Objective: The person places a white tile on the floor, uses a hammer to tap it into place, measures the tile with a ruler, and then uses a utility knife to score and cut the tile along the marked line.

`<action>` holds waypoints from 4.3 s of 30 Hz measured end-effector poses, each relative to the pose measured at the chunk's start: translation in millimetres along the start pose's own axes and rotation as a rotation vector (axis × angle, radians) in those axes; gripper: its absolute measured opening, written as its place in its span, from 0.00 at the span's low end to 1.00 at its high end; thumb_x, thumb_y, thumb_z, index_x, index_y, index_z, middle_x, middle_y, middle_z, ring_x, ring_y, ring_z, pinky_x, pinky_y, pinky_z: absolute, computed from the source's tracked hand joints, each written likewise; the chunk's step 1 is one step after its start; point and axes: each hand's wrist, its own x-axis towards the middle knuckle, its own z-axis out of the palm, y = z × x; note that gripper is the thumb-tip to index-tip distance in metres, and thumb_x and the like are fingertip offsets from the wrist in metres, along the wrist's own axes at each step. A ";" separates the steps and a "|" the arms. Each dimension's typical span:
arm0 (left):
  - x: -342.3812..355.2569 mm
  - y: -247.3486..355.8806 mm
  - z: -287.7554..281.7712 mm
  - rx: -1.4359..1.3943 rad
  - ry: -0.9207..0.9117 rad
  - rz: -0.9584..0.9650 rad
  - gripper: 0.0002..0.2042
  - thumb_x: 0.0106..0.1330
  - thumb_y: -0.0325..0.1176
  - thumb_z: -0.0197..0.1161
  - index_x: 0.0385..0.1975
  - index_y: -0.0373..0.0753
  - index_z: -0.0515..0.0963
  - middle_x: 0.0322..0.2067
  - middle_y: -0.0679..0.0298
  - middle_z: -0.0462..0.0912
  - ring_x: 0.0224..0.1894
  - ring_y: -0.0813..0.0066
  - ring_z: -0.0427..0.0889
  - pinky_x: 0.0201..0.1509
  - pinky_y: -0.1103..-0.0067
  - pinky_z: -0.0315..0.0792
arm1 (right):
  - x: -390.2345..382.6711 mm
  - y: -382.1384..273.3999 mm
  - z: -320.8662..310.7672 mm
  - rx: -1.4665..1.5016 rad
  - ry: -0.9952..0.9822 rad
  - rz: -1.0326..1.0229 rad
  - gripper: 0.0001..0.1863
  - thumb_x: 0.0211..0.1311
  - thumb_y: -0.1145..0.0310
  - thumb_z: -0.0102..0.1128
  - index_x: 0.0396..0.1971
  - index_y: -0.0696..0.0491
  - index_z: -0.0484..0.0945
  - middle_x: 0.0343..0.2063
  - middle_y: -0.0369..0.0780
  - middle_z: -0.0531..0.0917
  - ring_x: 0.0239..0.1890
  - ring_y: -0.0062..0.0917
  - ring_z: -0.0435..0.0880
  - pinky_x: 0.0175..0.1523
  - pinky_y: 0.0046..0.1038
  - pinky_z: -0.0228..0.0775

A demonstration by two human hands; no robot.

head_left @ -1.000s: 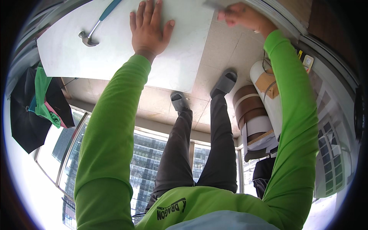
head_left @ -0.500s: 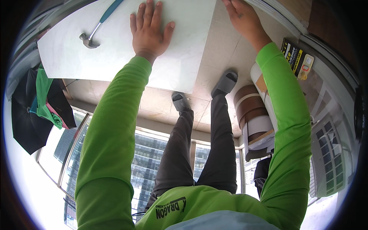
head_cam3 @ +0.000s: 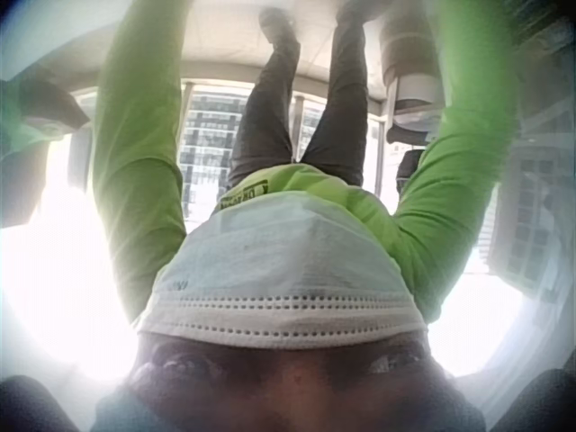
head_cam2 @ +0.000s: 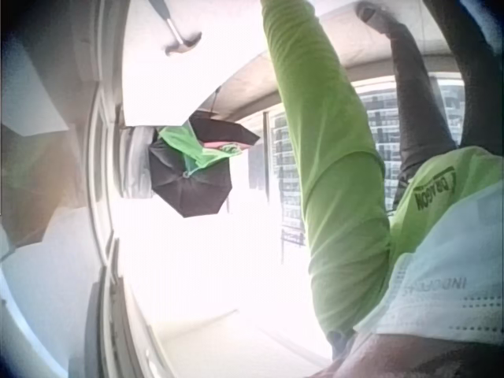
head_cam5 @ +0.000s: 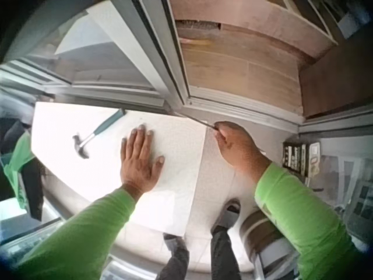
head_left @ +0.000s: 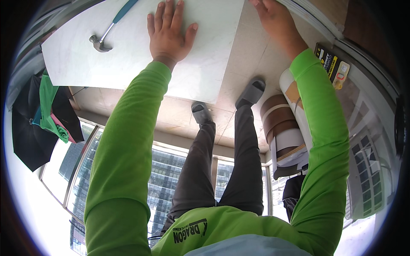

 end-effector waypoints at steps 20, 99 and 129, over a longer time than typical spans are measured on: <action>0.0 -4.7 -1.4 0.022 0.030 0.052 0.34 0.73 0.45 0.46 0.77 0.37 0.55 0.78 0.48 0.51 0.79 0.45 0.49 0.81 0.51 0.40 | -22.7 -6.5 16.4 0.010 -0.109 0.206 0.08 0.74 0.67 0.56 0.45 0.52 0.82 0.41 0.45 0.85 0.45 0.42 0.83 0.48 0.41 0.77; 1.9 -0.6 12.8 0.035 0.119 0.052 0.32 0.76 0.48 0.45 0.77 0.40 0.56 0.78 0.53 0.52 0.80 0.51 0.48 0.82 0.57 0.39 | -148.2 -56.9 77.0 0.299 0.253 0.007 0.13 0.64 0.77 0.61 0.47 0.50 0.82 0.30 0.43 0.78 0.36 0.40 0.77 0.44 0.40 0.72; -227.8 155.7 27.8 -0.309 -0.497 0.563 0.34 0.71 0.45 0.59 0.75 0.43 0.60 0.78 0.57 0.53 0.81 0.59 0.48 0.81 0.51 0.44 | -364.7 -27.6 -265.1 0.472 0.600 1.222 0.21 0.57 0.69 0.76 0.48 0.55 0.78 0.25 0.31 0.77 0.21 0.15 0.72 0.25 0.23 0.64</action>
